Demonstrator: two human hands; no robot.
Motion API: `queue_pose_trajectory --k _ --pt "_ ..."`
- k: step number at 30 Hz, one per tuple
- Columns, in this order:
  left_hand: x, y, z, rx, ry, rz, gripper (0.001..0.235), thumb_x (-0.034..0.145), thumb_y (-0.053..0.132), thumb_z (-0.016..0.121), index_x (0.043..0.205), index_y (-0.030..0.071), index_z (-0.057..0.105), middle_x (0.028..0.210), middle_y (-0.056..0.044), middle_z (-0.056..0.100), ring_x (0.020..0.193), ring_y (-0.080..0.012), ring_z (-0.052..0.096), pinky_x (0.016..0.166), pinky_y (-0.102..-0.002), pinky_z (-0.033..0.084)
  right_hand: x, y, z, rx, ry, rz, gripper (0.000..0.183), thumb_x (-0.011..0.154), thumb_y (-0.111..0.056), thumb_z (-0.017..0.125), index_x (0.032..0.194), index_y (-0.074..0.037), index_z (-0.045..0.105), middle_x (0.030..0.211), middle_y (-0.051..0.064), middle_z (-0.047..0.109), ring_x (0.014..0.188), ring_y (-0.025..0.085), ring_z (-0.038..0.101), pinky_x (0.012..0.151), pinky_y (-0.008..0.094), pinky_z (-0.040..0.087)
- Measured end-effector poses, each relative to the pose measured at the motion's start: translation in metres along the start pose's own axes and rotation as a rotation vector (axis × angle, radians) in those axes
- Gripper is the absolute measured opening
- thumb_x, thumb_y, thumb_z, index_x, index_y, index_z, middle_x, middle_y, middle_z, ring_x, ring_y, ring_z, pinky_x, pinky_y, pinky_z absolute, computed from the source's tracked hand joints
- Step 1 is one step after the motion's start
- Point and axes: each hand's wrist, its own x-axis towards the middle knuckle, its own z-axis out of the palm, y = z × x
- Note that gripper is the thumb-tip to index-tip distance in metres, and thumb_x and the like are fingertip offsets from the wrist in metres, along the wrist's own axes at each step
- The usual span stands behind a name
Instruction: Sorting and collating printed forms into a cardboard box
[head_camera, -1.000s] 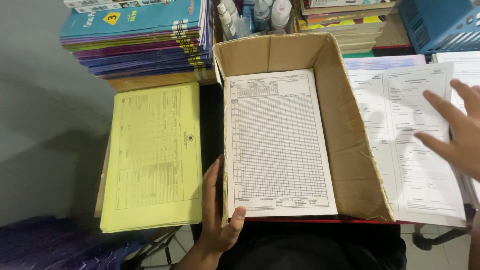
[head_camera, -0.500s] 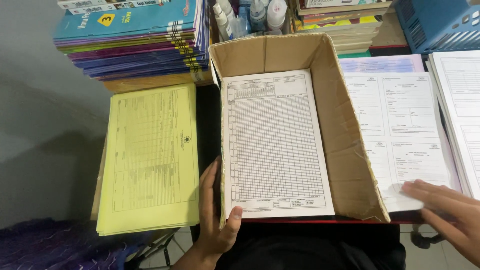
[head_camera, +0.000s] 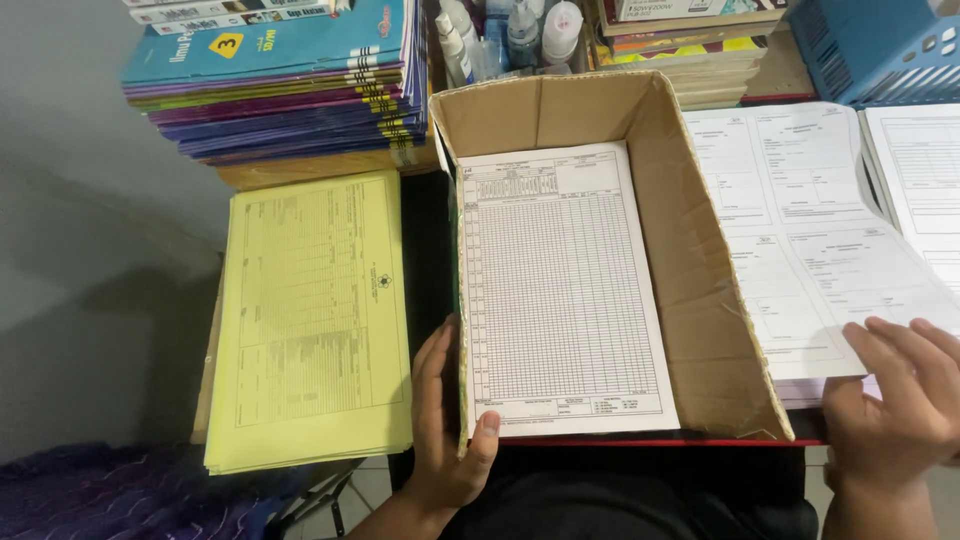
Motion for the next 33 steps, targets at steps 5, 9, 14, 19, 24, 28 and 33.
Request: queue_pose_trajectory --k 5,9,14,19,24,28,33 --pt "0.001 0.001 -0.002 0.033 -0.029 -0.028 0.077 0.095 0.044 0.050 0.154 -0.001 0.031 0.159 -0.023 0.038 0.149 -0.0341 0.039 0.125 -0.051 0.034 0.006 -0.006 0.000 0.079 -0.172 0.061 0.034 0.088 0.022 0.064 0.109 0.006 0.086 0.120 0.023 0.077 0.116 0.047 0.068 0.112 0.054 0.058" --pt "0.004 0.006 -0.006 -0.012 -0.042 -0.062 0.078 0.096 0.047 0.048 0.155 -0.001 0.030 0.158 -0.023 0.040 0.148 -0.0344 0.041 0.122 -0.051 0.037 0.003 -0.008 0.001 0.116 -0.177 0.037 0.036 0.090 0.025 0.063 0.111 0.005 0.085 0.120 0.022 0.077 0.114 0.046 0.067 0.111 0.054 0.059" --pt "0.002 0.003 -0.005 -0.016 -0.033 -0.034 0.077 0.098 0.048 0.047 0.155 0.000 0.030 0.160 -0.021 0.039 0.151 -0.0347 0.038 0.125 -0.052 0.034 -0.001 -0.015 -0.006 0.191 -0.240 0.221 0.040 0.100 0.032 0.058 0.134 0.019 0.076 0.128 0.037 0.074 0.118 0.046 0.068 0.114 0.052 0.055" --pt "0.001 0.006 -0.005 -0.086 -0.011 -0.040 0.075 0.098 0.044 0.050 0.155 0.000 0.030 0.160 -0.022 0.038 0.151 -0.0350 0.039 0.126 -0.052 0.034 0.016 -0.022 -0.023 0.127 -0.353 0.119 0.031 0.090 0.022 0.068 0.117 0.006 0.066 0.130 0.021 0.073 0.132 0.050 0.068 0.128 0.054 0.051" --pt "0.003 0.010 -0.002 -0.118 -0.008 -0.081 0.077 0.099 0.049 0.050 0.155 -0.001 0.031 0.158 -0.022 0.038 0.148 -0.0346 0.041 0.124 -0.050 0.036 0.022 -0.011 -0.014 0.387 -0.323 0.046 0.013 0.106 0.012 0.063 0.093 0.014 0.059 0.131 0.039 0.070 0.116 0.054 0.068 0.109 0.058 0.054" --pt "0.001 0.010 -0.001 -0.112 -0.003 -0.072 0.078 0.101 0.054 0.049 0.155 0.000 0.032 0.158 -0.021 0.038 0.147 -0.0334 0.042 0.124 -0.051 0.037 0.014 -0.006 -0.013 0.331 -0.444 0.125 0.011 0.097 0.017 0.068 0.093 0.009 0.072 0.137 0.027 0.070 0.113 0.040 0.065 0.104 0.048 0.051" --pt "0.006 0.010 -0.004 -0.047 -0.005 -0.033 0.077 0.101 0.054 0.046 0.153 -0.002 0.034 0.155 -0.023 0.041 0.145 -0.0351 0.046 0.122 -0.050 0.040 0.005 0.006 -0.005 0.307 -0.451 0.146 0.026 0.078 0.023 0.052 0.085 0.007 0.071 0.134 0.017 0.073 0.103 0.034 0.066 0.103 0.046 0.049"
